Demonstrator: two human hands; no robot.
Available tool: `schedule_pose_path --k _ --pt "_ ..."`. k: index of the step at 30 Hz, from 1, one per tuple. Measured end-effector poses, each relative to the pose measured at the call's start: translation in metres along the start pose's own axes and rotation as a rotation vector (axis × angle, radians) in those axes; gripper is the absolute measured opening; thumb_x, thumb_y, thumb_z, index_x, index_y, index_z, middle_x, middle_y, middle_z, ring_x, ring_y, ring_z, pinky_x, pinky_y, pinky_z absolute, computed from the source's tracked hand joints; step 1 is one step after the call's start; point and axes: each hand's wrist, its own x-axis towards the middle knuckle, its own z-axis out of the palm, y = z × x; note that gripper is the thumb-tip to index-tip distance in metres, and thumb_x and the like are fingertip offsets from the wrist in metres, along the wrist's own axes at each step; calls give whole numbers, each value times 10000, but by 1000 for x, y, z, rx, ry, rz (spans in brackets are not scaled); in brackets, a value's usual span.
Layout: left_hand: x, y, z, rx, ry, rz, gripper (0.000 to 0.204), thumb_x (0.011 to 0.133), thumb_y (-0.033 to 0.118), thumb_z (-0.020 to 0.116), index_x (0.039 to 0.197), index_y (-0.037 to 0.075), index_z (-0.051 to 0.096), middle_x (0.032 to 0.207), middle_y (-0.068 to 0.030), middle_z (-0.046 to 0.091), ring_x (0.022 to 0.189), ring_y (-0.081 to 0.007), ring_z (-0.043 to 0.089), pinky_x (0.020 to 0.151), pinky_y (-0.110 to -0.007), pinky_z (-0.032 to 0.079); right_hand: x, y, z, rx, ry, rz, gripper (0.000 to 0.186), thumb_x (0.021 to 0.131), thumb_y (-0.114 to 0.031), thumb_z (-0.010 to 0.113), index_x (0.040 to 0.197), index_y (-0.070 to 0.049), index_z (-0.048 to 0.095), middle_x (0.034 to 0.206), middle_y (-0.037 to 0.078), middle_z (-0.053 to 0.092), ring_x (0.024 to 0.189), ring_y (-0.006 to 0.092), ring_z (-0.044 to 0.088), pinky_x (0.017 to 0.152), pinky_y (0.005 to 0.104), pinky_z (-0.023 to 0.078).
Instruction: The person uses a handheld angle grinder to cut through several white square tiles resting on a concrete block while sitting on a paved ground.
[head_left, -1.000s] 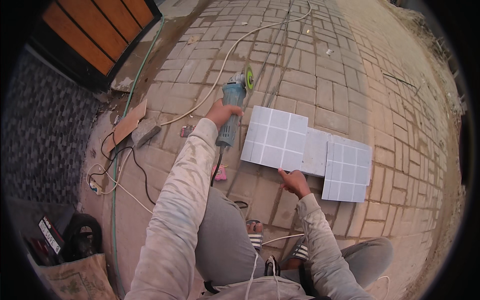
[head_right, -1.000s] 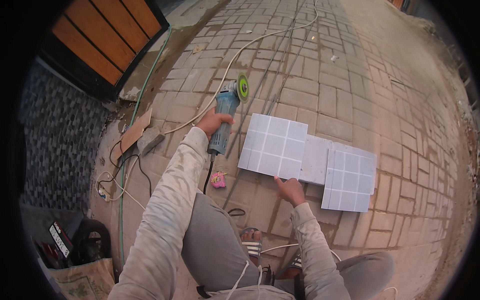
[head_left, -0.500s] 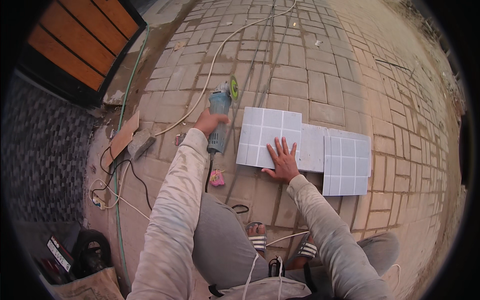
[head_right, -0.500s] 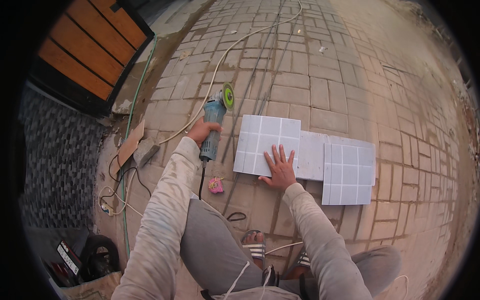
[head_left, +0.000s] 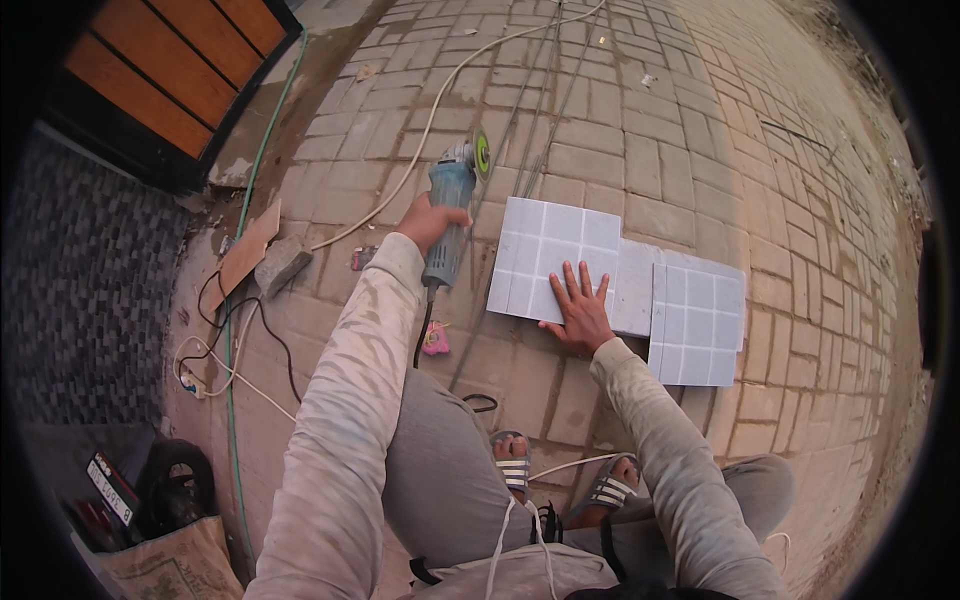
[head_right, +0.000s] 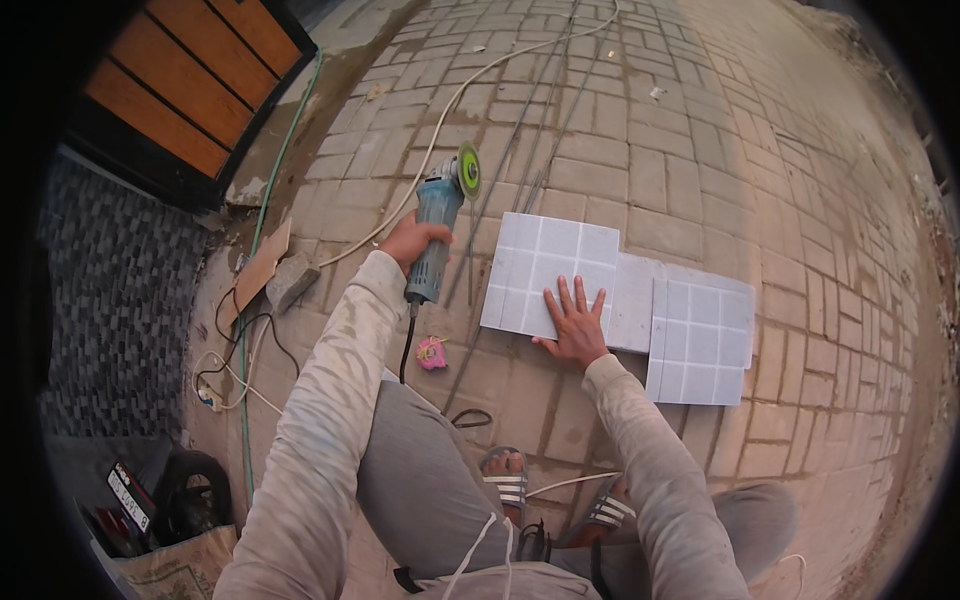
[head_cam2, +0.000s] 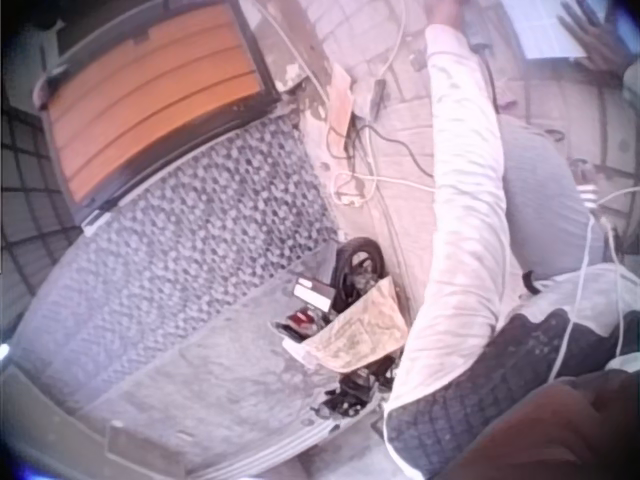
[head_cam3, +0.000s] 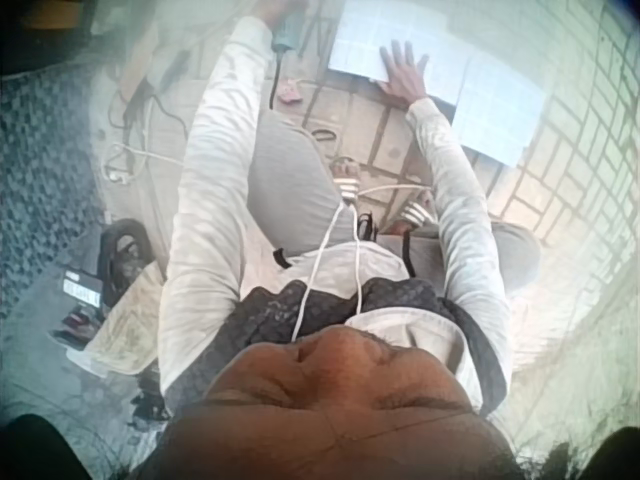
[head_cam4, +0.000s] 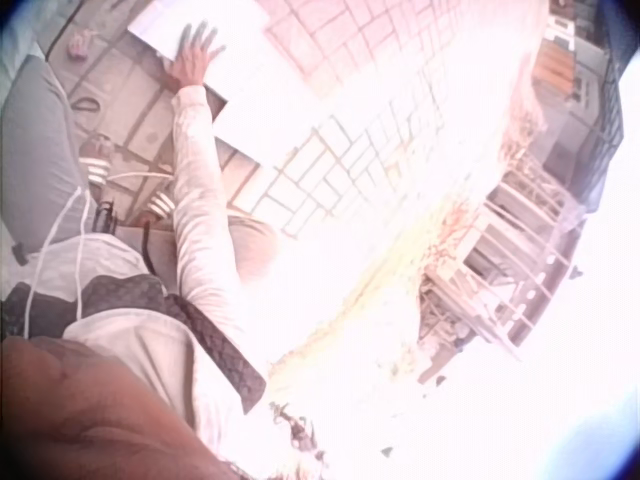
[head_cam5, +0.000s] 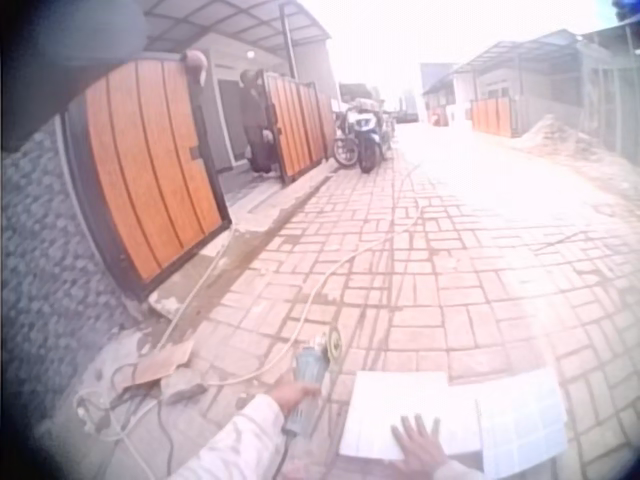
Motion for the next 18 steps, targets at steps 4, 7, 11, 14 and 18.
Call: schedule_pose_path --k 4,7,11,14,18 --pt "9 -3 4 -7 -50 -3 386 746 81 744 1069 9 545 870 -124 643 651 -278 681 625 -426 597 10 -2 -2 -15 -17 3 1020 832 -754 603 1596 -117 378 1696 175 237 1564 481 119 1124 824 71" --pt "16 -5 8 3 -59 -12 364 743 74 743 1050 8 560 863 -120 643 649 -273 679 627 -419 592 13 4 -6 -6 -57 -30 980 864 -728 591 1595 -110 376 1700 143 241 1565 480 112 1127 825 61" --pt "16 -9 20 -6 -77 -20 362 744 67 741 1055 11 564 862 -118 644 655 -271 679 628 -412 587 9 15 -7 151 8 83 913 905 -677 583 1596 -118 377 1683 262 194 1563 497 96 1153 783 58" --pt "19 -9 32 7 -71 -28 357 748 64 739 1056 13 566 870 -117 643 667 -269 683 623 -413 586 5 27 7 123 168 309 896 909 -662 591 1594 -122 381 1653 356 164 1557 516 88 1160 762 56" --pt "27 -18 18 18 -85 -60 372 762 77 740 1080 14 559 889 -118 641 684 -266 691 615 -415 587 10 13 0 101 186 374 992 851 -720 627 1585 -96 386 1634 396 161 1549 540 80 1154 764 55"
